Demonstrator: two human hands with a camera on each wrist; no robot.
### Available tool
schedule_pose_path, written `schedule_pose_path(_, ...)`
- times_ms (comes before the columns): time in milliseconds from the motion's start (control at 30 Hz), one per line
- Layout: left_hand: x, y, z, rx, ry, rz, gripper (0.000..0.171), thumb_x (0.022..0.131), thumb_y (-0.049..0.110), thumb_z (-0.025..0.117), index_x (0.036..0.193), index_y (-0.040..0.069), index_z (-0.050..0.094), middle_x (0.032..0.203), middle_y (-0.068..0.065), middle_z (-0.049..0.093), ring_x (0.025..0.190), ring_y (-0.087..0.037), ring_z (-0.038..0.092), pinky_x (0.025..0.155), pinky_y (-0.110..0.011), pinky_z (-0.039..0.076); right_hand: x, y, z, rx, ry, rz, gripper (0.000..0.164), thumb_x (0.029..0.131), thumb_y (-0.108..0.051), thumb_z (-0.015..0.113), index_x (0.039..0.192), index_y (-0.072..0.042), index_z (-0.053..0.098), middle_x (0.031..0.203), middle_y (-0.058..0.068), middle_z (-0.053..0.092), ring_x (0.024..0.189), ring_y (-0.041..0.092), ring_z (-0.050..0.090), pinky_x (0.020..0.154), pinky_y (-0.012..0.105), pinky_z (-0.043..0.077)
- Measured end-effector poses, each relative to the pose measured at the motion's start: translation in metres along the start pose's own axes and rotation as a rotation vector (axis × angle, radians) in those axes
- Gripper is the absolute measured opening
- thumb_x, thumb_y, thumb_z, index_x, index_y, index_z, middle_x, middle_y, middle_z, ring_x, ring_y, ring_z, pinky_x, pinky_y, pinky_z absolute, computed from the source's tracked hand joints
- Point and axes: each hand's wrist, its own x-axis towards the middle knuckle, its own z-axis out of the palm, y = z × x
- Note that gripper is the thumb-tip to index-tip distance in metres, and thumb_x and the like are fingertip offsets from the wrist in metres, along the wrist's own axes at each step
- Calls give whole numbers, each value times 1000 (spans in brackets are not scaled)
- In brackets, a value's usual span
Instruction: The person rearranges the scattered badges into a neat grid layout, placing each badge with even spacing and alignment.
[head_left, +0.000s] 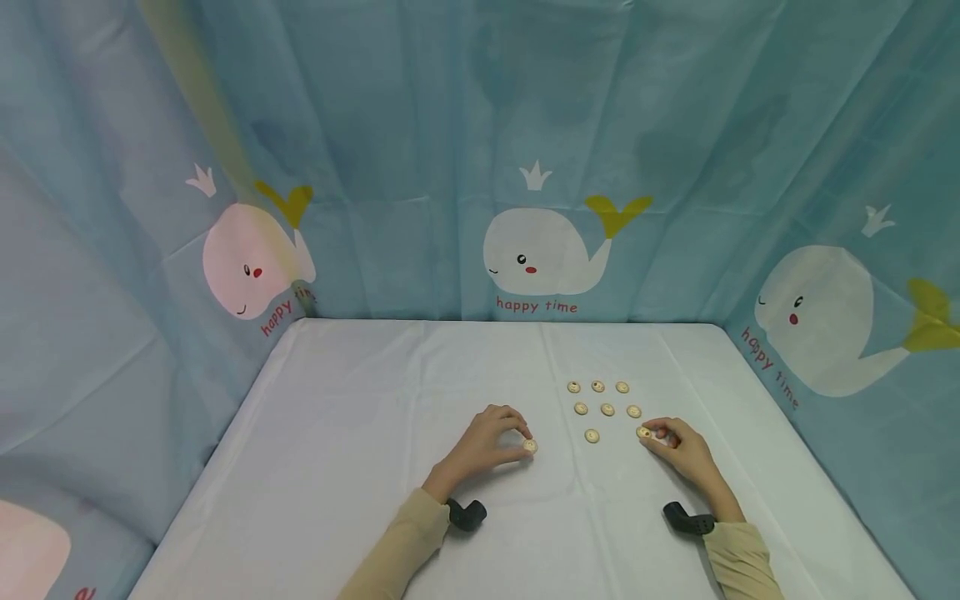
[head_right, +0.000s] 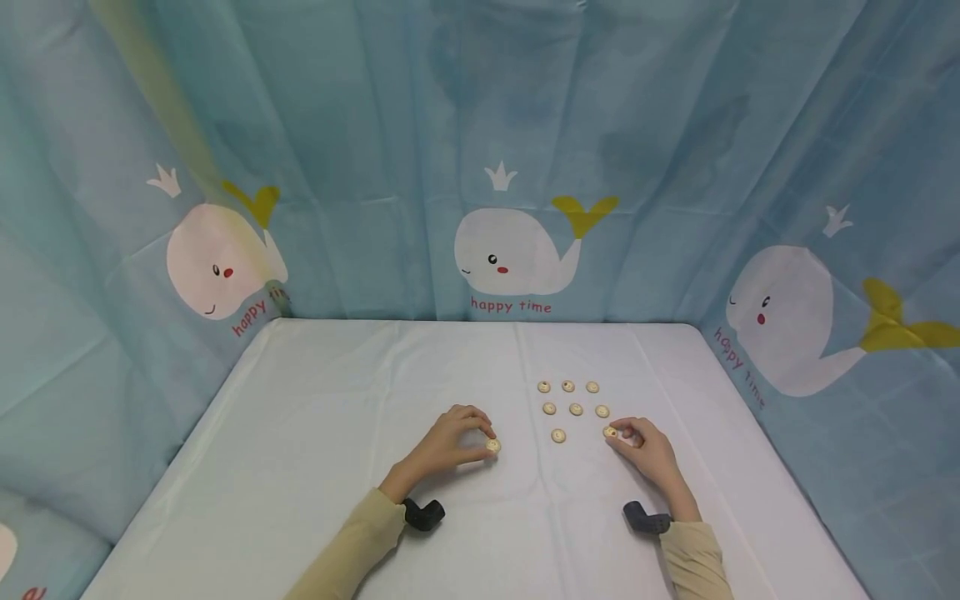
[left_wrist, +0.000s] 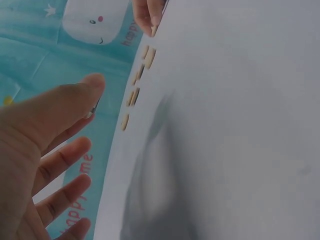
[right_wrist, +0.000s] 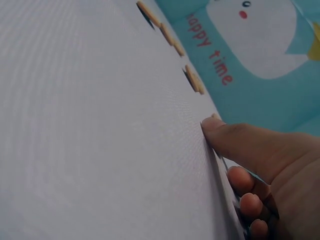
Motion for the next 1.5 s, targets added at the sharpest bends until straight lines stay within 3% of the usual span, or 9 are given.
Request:
schedule_pose_path(200,17,13,16,12,0,24,21,77,41,73,93,29,68,104,14,58,103,-9,49,89,-36,40,-2,1,0,17,15,-29,26,78,-25,75,98,-11,68,78,-2,50,61,0,35,53,21,33)
schedule_pose_path(433,34,26,33,30,-2,-3,20,77,43,72,92,30,68,103,15,58,103,-9,49,91,-37,39,-3,3,0,22,1,-14,27,79,-25,74,100,-10,67,79,-1,50,63,0,35,54,21,34)
schedule_pose_path(867,56,51,64,129,89,7,24,75,43,74,91,25,71,100,8,62,93,-12,53,83,-31,40,-4,6,0,42,-5,2,29,79,-28,74,101,-10,67,80,-1,51,64,5,38,55,21,33)
schedule_pose_path(1200,74,61,81,166,46,-16,26,76,46,72,93,27,70,100,12,61,93,-10,52,81,-28,41,-3,3,0,46,-10,29,30,80,-30,73,102,-10,68,82,0,51,66,6,39,56,21,33)
schedule_pose_path(1367,81,60,92,211,37,-29,23,77,49,70,92,32,69,100,16,61,90,-6,51,78,-25,40,-3,1,1,56,-10,19,29,80,-29,73,101,-11,68,81,0,51,65,6,39,56,21,34)
schedule_pose_path(1500,85,59,97,189,31,-40,21,78,48,70,92,32,69,101,16,61,90,-6,50,79,-26,39,-3,0,0,50,-6,6,28,80,-28,73,102,-11,67,81,-1,51,65,4,39,56,21,34)
